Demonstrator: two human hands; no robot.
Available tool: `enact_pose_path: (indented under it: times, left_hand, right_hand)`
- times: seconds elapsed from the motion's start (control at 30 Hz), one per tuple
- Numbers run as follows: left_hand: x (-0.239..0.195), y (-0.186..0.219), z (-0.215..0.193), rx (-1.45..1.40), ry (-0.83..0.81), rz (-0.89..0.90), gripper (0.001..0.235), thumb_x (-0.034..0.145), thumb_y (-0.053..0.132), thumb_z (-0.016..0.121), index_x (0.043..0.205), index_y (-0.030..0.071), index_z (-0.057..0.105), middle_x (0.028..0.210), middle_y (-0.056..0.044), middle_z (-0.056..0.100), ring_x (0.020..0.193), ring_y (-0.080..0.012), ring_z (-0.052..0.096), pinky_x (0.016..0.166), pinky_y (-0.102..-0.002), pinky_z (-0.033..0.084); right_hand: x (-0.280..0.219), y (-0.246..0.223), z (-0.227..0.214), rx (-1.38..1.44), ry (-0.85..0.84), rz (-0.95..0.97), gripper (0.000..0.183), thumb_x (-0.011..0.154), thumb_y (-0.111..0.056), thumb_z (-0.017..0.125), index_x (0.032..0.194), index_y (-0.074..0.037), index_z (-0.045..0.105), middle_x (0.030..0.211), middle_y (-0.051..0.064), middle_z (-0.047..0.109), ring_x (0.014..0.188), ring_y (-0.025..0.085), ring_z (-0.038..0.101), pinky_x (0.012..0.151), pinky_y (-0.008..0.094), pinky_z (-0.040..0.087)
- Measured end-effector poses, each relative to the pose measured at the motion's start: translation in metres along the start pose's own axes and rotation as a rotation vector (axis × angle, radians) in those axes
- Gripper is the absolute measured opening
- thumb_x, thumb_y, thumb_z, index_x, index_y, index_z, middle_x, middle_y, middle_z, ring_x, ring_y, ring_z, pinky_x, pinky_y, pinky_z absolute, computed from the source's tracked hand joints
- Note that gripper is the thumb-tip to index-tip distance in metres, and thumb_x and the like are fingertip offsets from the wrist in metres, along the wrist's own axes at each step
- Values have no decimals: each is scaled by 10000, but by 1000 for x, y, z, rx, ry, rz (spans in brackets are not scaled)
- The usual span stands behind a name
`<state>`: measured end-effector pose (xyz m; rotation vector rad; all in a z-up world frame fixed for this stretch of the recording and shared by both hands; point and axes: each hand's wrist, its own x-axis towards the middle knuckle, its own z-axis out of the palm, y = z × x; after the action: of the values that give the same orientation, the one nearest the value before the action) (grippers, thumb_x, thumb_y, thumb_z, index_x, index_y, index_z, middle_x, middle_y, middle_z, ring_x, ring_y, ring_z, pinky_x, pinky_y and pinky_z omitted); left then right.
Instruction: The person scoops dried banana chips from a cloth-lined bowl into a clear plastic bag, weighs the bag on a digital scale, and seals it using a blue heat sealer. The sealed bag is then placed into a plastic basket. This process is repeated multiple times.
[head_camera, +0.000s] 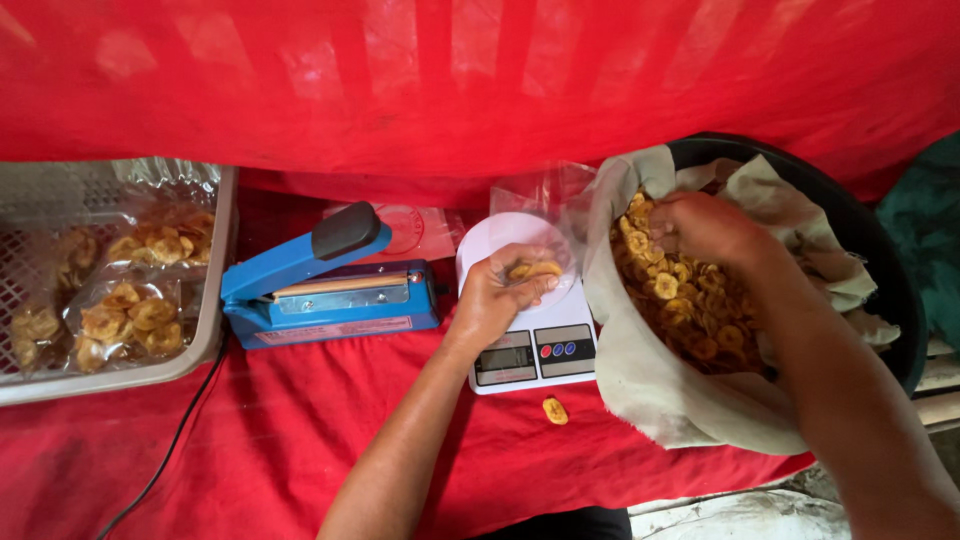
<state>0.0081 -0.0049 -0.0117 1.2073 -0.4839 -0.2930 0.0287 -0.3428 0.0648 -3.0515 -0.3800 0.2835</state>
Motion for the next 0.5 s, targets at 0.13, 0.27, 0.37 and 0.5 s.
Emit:
enact_pose_path:
  times: [0.13,0.27,0.37,0.5]
  left_hand:
    - [-1,-3,1,21,8,-7,362,888,-11,774,1231,1,659,1086,-75,752,913,-87,681,691,-220,571]
    - [0,-4,1,15,1,-3,366,890,-8,764,1240,5,656,1098,-69,753,921,-81,678,699,-216,568]
    - [1,-2,1,40,2,-5,356,896,-7,768,1235,2,660,1091,-69,754,906,-81,670,697,-219,571]
    - [0,-3,1,28,1,-14,341,894,-9,768,1216,0,656,1076,-61,753,907,-80,676,687,-223,567]
  right_hand:
    - [0,2,3,149,-82,133,383,794,-295,817,1128,-150,701,1071,82,765,1006,264,739,895,407,570]
    - [0,-18,3,38,-49,191,487,763,-411,855,1115,-121,686,1084,107,747,1024,290,711,890,438,552]
    - [3,-20,8,26,-16,228,425,786,-395,827,1084,-112,720,1055,91,773,1003,277,728,884,429,564]
    - [0,-16,-2,120,-73,180,396,815,-406,805,1079,-121,733,1031,74,779,929,237,749,868,399,577]
